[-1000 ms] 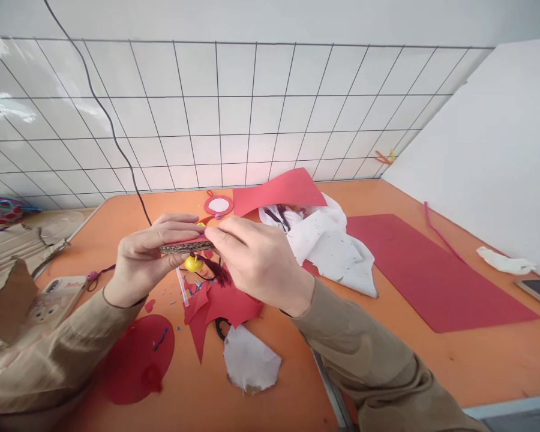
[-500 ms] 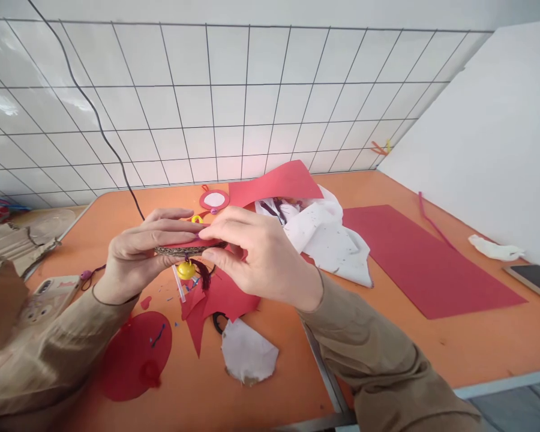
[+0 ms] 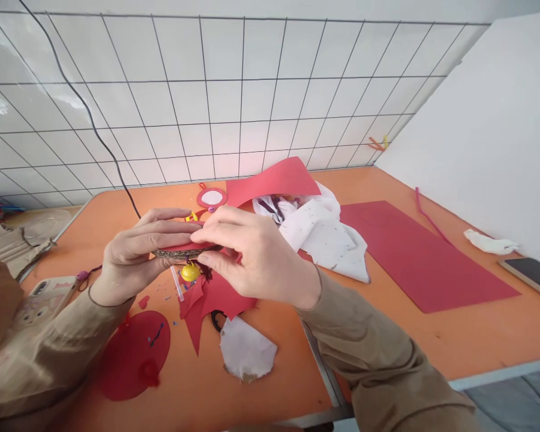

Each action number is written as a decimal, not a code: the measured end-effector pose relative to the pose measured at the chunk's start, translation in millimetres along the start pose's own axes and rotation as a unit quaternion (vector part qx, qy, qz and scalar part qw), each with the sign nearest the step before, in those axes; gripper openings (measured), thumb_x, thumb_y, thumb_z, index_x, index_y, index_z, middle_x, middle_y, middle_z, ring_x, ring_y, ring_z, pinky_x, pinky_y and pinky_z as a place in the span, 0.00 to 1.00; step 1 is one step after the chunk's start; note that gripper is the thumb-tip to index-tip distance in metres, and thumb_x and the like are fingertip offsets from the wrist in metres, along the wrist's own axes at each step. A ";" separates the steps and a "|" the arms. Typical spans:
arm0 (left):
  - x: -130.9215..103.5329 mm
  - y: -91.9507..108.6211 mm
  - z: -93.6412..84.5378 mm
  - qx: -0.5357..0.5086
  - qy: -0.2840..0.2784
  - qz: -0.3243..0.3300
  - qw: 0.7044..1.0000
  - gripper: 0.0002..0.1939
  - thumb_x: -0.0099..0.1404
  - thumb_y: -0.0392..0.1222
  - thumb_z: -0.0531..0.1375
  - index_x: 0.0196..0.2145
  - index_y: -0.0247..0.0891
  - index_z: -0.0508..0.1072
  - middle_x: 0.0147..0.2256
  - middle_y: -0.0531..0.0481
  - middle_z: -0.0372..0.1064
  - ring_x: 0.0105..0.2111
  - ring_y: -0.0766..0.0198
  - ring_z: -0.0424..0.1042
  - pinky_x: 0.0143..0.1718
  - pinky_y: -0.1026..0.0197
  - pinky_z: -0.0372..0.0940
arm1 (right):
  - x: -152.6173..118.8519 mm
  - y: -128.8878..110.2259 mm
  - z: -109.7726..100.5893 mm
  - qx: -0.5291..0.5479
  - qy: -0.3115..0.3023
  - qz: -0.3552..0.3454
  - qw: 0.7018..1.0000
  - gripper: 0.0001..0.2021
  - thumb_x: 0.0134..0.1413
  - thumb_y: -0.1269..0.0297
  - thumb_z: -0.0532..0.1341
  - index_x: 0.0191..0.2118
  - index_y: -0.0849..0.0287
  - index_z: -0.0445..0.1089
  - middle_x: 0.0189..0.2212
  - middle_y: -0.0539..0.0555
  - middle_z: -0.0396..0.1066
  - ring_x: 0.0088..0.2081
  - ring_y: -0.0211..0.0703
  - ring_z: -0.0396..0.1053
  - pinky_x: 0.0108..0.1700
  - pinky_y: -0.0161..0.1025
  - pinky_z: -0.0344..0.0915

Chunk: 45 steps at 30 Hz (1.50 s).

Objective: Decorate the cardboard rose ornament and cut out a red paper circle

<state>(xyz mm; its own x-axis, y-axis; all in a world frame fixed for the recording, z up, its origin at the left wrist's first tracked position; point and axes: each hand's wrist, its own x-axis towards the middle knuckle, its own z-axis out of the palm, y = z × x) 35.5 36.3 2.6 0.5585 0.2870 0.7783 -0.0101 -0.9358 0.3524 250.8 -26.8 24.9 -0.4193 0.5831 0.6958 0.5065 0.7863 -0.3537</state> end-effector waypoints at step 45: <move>9.9 5.6 -42.9 0.009 0.267 -0.105 0.958 0.13 0.51 0.34 0.73 0.36 0.46 0.82 0.34 0.62 0.81 0.33 0.66 0.78 0.33 0.64 0.74 | 15.1 63.9 30.6 -0.052 -0.206 0.134 0.968 0.07 0.57 0.71 0.60 0.36 0.59 0.77 0.30 0.50 0.78 0.29 0.37 0.71 0.31 0.35 0.63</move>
<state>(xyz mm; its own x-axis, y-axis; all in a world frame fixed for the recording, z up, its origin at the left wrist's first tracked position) 5.4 42.6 34.5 0.0435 0.5290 0.8475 0.0727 -0.8477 0.5254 253.8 38.6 -6.3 -0.5162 0.8124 0.2711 0.7026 0.5827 -0.4084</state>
